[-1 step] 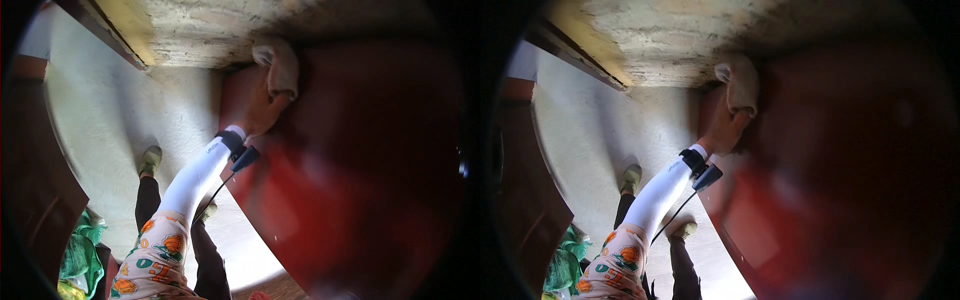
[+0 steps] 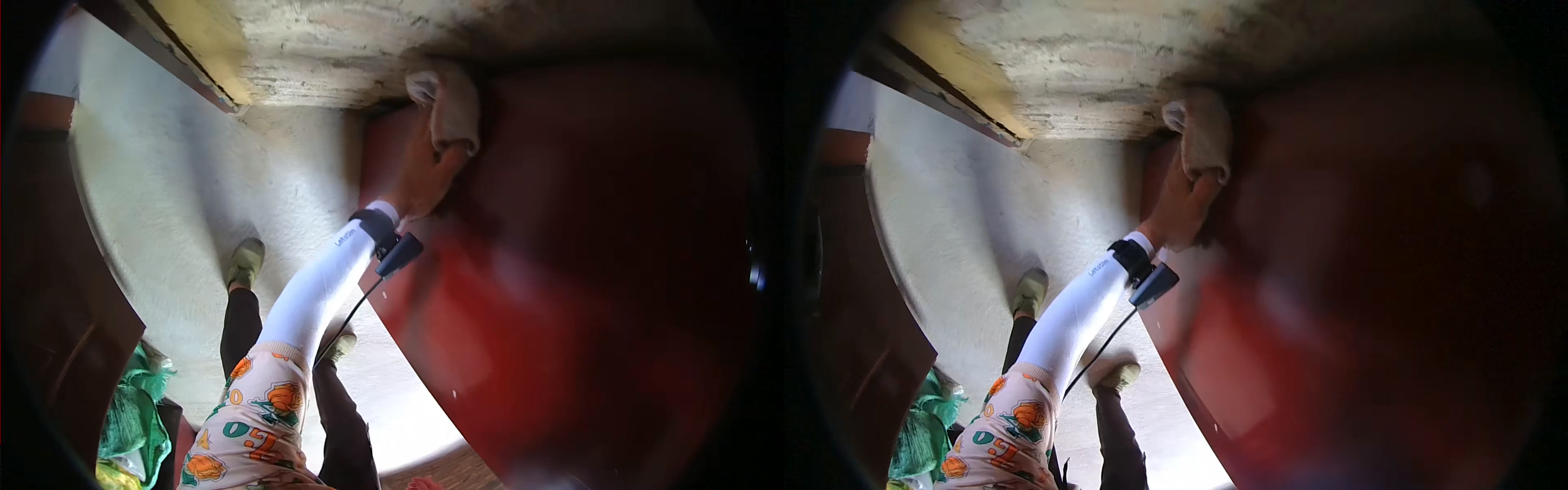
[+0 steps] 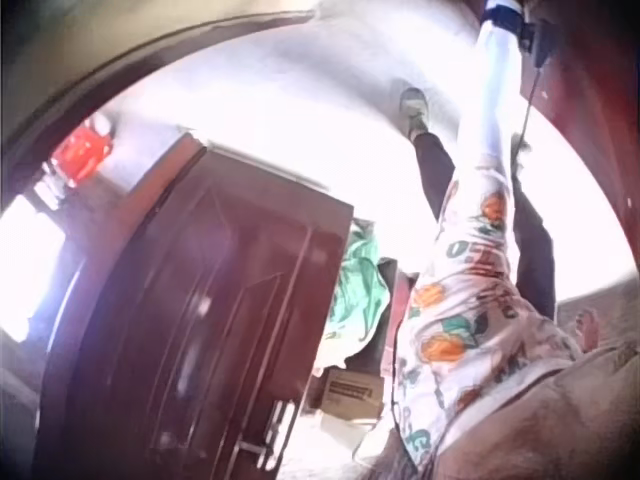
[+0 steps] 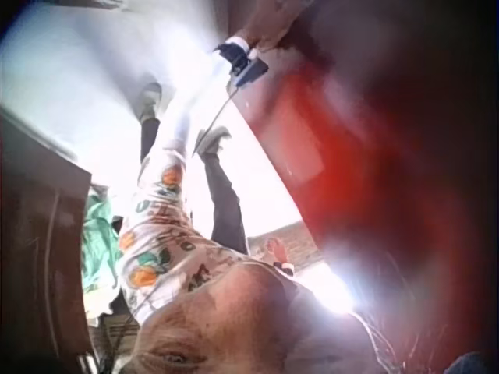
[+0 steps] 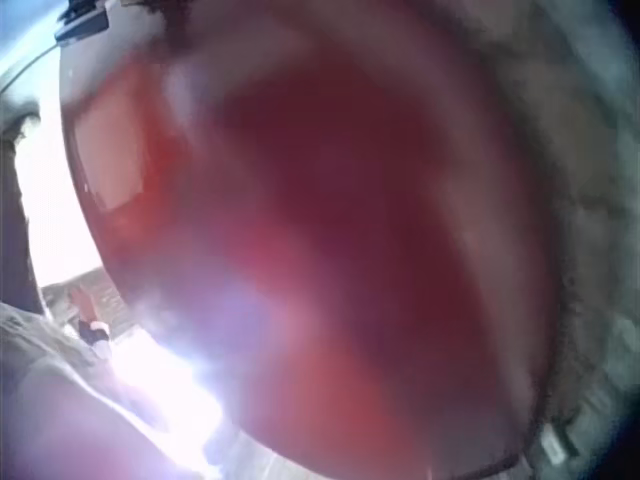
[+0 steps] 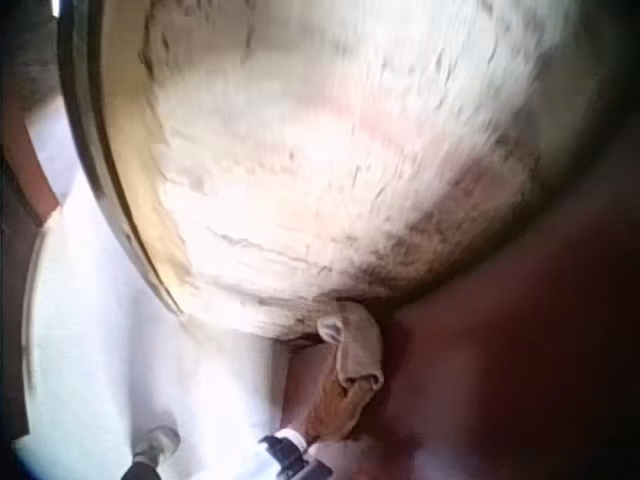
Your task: Cleaning a wooden cabinet and a window with a cloth.
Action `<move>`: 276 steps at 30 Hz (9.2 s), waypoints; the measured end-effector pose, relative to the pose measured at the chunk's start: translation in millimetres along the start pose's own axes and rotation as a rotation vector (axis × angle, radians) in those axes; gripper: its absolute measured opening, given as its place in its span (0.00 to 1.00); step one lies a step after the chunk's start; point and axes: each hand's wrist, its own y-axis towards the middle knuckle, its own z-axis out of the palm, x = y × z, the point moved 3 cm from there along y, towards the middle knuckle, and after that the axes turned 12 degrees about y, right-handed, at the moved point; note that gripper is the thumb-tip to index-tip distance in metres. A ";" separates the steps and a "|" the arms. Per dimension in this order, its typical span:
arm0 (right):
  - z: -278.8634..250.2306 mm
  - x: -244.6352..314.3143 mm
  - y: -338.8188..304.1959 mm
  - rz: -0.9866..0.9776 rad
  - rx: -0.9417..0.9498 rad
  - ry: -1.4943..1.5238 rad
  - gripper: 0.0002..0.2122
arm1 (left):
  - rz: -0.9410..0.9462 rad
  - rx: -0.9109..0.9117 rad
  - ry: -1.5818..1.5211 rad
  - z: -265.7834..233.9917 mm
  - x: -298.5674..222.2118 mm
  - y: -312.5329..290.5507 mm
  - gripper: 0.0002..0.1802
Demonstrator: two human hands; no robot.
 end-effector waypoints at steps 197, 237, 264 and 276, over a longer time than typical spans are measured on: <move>1901.8 1245.8 -945.1 -1.474 1.434 -1.138 0.23 | -0.183 -0.652 0.822 -1358.1 -662.2 961.0 0.17; 2313.6 1081.8 -1014.0 -1.516 1.430 -2.908 0.27 | -0.690 -1.259 0.949 -1645.4 -686.2 760.4 0.13; 2302.8 1078.6 -1142.8 -1.517 1.845 -2.698 0.08 | -0.584 -1.146 1.134 -1686.5 -623.5 877.9 0.11; 2282.7 1137.1 -1183.0 -1.559 1.590 -2.057 0.05 | -0.479 -0.918 1.596 -1719.9 -745.8 945.0 0.04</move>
